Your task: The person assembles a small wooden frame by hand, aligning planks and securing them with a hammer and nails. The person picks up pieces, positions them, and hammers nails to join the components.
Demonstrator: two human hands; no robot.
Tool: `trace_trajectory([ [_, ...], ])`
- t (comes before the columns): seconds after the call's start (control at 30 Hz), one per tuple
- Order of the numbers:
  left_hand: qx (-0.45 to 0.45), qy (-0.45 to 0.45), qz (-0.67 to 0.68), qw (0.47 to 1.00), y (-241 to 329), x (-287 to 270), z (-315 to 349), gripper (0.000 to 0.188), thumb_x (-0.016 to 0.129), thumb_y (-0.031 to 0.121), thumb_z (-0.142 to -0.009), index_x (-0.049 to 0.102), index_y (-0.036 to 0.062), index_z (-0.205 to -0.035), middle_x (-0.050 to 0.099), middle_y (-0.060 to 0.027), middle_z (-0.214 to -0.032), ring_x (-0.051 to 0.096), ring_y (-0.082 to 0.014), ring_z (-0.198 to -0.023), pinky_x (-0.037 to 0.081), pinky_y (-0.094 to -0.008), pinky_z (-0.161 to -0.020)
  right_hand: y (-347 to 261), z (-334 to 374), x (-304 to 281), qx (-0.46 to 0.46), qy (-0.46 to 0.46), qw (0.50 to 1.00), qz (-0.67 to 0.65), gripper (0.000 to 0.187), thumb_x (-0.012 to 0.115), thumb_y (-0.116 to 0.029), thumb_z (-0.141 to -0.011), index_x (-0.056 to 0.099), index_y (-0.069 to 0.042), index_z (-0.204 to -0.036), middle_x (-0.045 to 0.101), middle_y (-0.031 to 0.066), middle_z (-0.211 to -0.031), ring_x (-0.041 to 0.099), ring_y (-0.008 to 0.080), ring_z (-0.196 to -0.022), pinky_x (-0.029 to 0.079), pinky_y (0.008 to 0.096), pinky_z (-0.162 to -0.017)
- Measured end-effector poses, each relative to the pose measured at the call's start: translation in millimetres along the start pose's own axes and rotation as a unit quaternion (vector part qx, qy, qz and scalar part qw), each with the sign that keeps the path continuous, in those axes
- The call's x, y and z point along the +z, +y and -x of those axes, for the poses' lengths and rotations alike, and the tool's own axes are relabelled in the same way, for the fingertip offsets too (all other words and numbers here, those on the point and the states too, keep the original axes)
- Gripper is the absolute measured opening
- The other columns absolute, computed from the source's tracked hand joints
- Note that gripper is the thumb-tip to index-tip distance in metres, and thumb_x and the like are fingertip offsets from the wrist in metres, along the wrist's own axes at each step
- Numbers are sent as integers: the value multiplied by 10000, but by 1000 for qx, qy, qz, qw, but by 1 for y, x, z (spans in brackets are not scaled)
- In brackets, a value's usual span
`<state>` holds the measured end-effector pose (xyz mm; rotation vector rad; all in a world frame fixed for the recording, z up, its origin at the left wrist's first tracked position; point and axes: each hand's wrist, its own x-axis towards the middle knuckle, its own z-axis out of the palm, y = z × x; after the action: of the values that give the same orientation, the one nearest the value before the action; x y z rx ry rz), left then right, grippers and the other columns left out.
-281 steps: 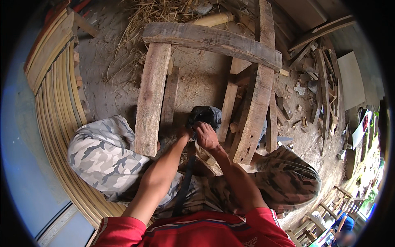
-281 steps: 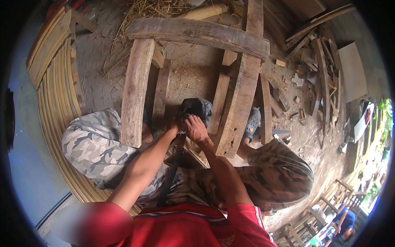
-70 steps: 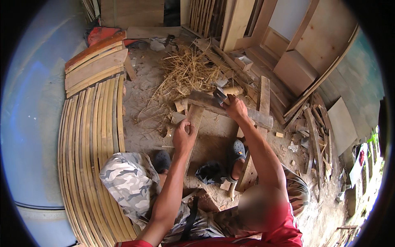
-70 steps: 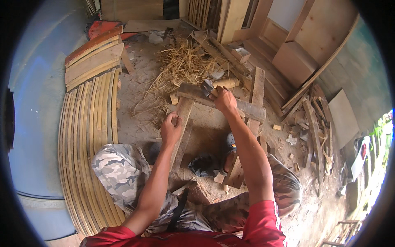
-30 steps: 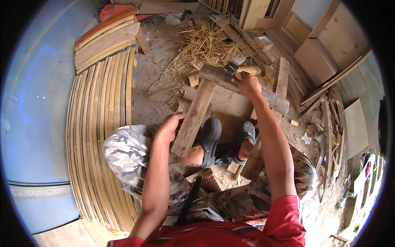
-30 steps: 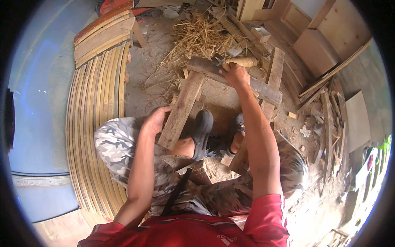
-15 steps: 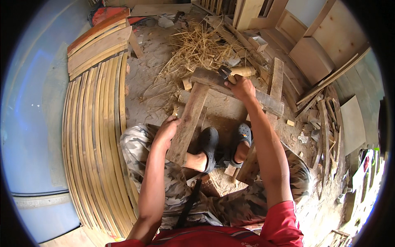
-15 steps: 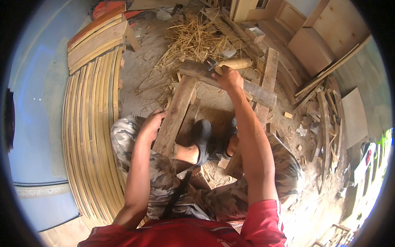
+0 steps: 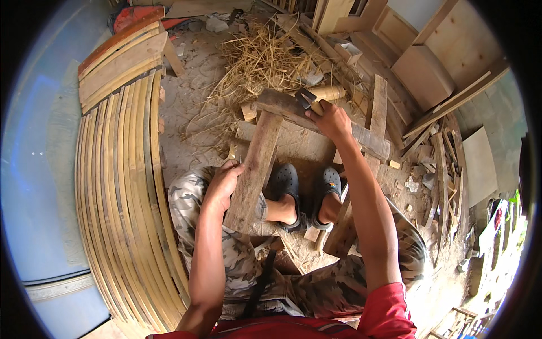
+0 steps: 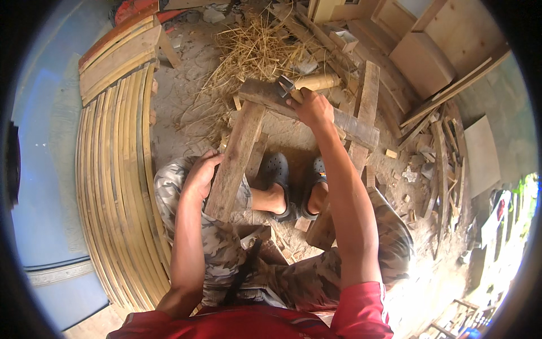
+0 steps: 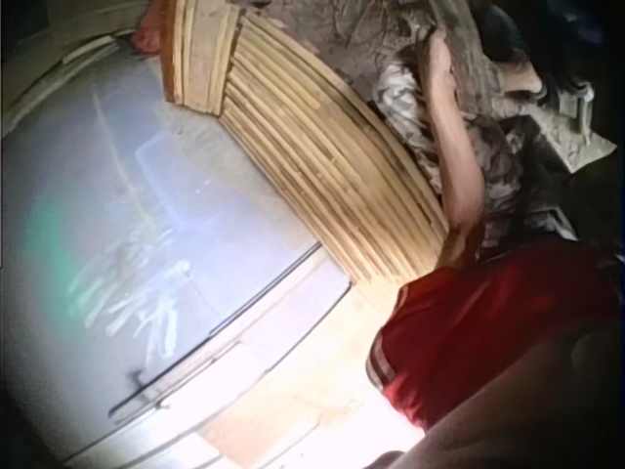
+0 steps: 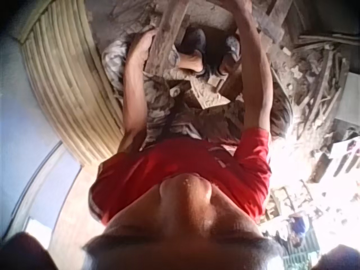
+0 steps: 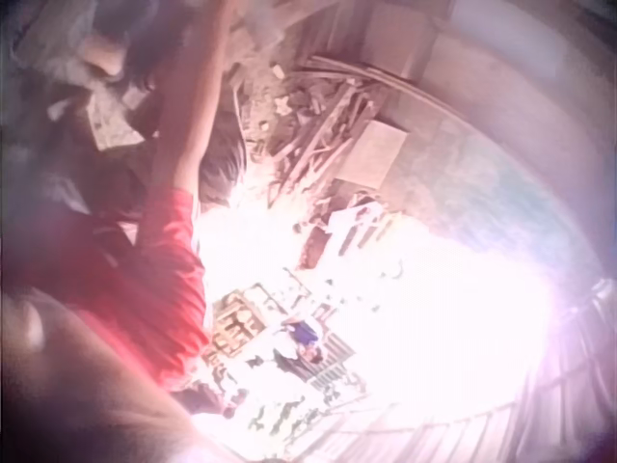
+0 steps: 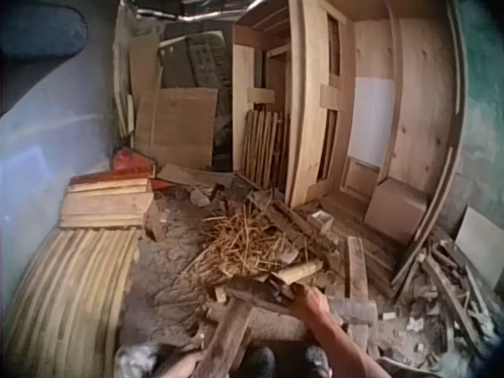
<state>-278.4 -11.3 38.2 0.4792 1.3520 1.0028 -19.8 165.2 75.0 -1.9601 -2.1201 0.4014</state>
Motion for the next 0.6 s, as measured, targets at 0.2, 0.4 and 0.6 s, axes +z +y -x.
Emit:
trace_trajectory([
  [0.2, 7, -22, 58, 998, -3, -3, 1, 205, 589, 182, -963, 623, 26, -1093, 643, -75, -1042, 611, -181, -975, 503, -347, -859, 5, -1, 1, -23, 9, 1000, 0, 531, 678, -585, -852, 680, -124, -1114, 718, 188, -943, 676, 384, -952, 518, 480, -825],
  [0.4, 46, 37, 23, 998, 12, 6, 10, 163, 607, 208, -959, 622, 51, -997, 603, -29, -942, 528, -143, -911, 414, -304, -866, 7, -6, 7, -17, 19, 1000, -14, 538, 682, -589, -846, 681, -123, -1116, 718, 184, -951, 674, 389, -963, 519, 481, -831],
  [0.6, 49, 14, 17, 999, 8, -6, 9, 131, 623, 205, -949, 642, 90, -1008, 615, -8, -968, 549, -131, -934, 442, -315, -846, -3, 2, 1, -15, 5, 1000, 9, 511, 666, -578, -857, 671, -144, -1126, 725, 155, -1000, 678, 361, -978, 525, 467, -846],
])
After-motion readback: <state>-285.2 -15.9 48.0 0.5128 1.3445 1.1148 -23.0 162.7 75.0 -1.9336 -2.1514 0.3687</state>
